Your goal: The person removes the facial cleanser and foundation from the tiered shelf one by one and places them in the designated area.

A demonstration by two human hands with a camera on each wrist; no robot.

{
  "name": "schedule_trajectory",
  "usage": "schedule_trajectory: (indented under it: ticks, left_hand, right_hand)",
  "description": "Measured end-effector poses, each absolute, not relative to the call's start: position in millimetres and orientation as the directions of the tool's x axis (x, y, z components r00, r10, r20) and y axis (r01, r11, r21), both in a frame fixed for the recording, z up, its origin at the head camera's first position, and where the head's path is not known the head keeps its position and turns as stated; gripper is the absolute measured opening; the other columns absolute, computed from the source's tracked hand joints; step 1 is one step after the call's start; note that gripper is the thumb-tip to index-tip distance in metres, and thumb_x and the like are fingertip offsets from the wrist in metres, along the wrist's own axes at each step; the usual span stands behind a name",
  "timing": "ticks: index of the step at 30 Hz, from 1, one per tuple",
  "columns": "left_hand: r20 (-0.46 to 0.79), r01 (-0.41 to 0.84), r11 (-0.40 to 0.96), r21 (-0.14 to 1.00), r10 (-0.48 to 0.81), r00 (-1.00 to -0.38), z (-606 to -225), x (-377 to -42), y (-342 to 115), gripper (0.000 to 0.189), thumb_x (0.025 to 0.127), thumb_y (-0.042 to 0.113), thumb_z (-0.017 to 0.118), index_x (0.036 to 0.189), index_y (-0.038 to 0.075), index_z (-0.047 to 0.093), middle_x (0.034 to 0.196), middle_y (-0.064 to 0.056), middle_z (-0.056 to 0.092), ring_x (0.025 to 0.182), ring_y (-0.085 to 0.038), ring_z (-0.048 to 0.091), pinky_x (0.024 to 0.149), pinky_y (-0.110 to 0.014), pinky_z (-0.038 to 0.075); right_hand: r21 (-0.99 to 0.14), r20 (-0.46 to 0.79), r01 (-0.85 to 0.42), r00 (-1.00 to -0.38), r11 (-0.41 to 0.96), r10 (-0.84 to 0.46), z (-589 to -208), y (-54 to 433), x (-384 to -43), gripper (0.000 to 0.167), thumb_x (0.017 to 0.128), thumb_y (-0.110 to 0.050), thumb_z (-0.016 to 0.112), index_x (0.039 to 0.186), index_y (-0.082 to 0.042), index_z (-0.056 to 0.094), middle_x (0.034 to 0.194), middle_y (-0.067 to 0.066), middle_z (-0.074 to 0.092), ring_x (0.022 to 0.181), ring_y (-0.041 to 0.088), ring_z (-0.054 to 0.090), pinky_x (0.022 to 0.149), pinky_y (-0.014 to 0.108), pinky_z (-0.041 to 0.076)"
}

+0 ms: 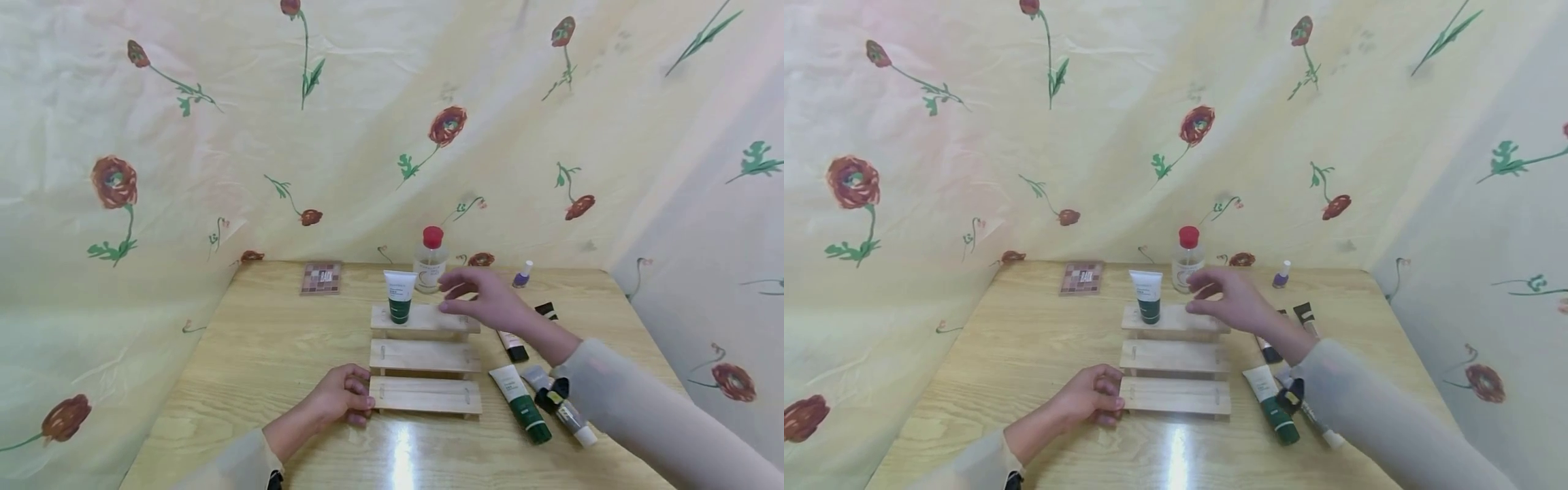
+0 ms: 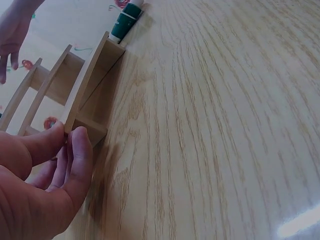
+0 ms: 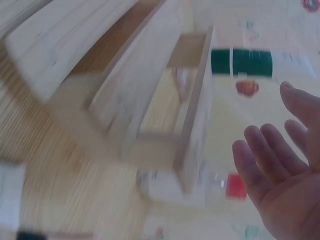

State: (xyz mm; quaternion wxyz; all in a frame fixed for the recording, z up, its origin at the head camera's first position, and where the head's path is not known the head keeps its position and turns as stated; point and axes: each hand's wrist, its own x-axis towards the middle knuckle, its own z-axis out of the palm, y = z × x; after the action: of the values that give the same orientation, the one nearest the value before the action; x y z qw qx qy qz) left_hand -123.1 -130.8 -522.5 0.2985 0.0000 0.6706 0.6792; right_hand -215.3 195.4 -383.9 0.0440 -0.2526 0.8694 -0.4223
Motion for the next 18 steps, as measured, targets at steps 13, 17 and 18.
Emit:
schedule_trajectory:
  ticks: [13, 17, 18]
  left_hand:
    - [-0.404, -0.403, 0.092, 0.911, 0.399, -0.823, -522, -125, -127, 0.053, 0.088, -0.008, 0.075, 0.134, -0.005, 0.048, 0.096, -0.012, 0.062, 0.077, -0.025, 0.069, 0.068, -0.039, 0.067]
    - [-0.406, -0.406, 0.090, 0.909, 0.402, -0.821, -523, -126, -127, 0.053, 0.088, -0.008, 0.075, 0.134, -0.005, 0.048, 0.096, -0.011, 0.062, 0.077, -0.024, 0.069, 0.067, -0.039, 0.067]
    - [-0.406, -0.407, 0.089, 0.909, 0.402, -0.821, -522, -126, -127, 0.053, 0.088, -0.008, 0.074, 0.134, -0.005, 0.047, 0.096, -0.011, 0.062, 0.076, -0.024, 0.069, 0.067, -0.039, 0.067]
  right_hand:
    - [-0.783, 0.146, -0.406, -0.857, 0.472, -0.495, -393, 151, -225, 0.034, 0.087, -0.021, 0.085, 0.116, -0.015, 0.070, 0.115, 0.005, 0.072, 0.103, 0.021, 0.072, 0.092, 0.044, 0.062]
    - [-0.778, 0.144, -0.395, -0.869, 0.488, -0.474, -398, 146, -225, 0.034, 0.087, -0.022, 0.085, 0.116, -0.016, 0.070, 0.112, 0.001, 0.073, 0.101, 0.019, 0.071, 0.090, 0.044, 0.061]
    - [-0.779, 0.145, -0.391, -0.872, 0.490, -0.467, -398, 145, -225, 0.033, 0.087, -0.022, 0.085, 0.116, -0.016, 0.070, 0.111, 0.001, 0.073, 0.101, 0.019, 0.071, 0.089, 0.044, 0.061]
